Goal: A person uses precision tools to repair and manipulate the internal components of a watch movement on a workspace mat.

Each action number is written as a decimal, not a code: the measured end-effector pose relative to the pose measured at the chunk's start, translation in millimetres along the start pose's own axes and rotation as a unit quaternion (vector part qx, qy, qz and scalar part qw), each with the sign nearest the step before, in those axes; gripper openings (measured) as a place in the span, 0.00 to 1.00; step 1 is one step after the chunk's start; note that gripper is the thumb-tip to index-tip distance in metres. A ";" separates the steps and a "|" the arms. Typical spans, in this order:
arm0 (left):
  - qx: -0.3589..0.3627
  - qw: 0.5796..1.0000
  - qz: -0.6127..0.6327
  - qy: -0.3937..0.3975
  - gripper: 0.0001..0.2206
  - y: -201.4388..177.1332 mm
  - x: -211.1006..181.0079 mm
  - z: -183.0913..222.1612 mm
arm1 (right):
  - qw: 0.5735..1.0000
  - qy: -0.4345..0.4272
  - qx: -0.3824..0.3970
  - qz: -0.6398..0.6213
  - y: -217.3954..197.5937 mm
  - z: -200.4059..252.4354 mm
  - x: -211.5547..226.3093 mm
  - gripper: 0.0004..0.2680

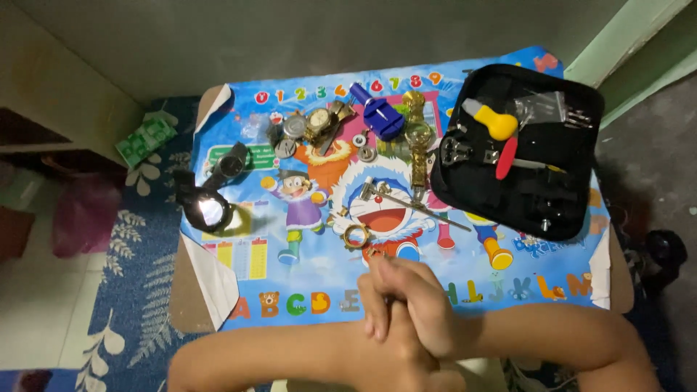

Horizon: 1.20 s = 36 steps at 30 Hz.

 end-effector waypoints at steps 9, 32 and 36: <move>0.021 0.983 -0.128 -0.130 0.20 -59.9 87.1 18.4 | 0.935 -0.119 -0.094 0.321 -82.9 -66.3 10.6 0.22; -0.027 0.859 -0.486 -0.161 0.10 -158.3 125.9 90.1 | 0.467 -0.419 0.027 0.779 -68.8 -58.7 21.2 0.13; -0.030 0.842 -0.518 -0.148 0.11 -165.8 118.3 88.2 | 0.458 -0.426 0.023 0.780 -61.8 -58.4 27.6 0.12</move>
Point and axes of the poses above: each hand's wrist, its own z-axis away from the middle knuckle, its own y-axis out of the palm, x = y × z, the point moved 7 cm from there along -z, towards the middle knuckle, and after that the axes turned 3 degrees about x, right-handed, at the moved point
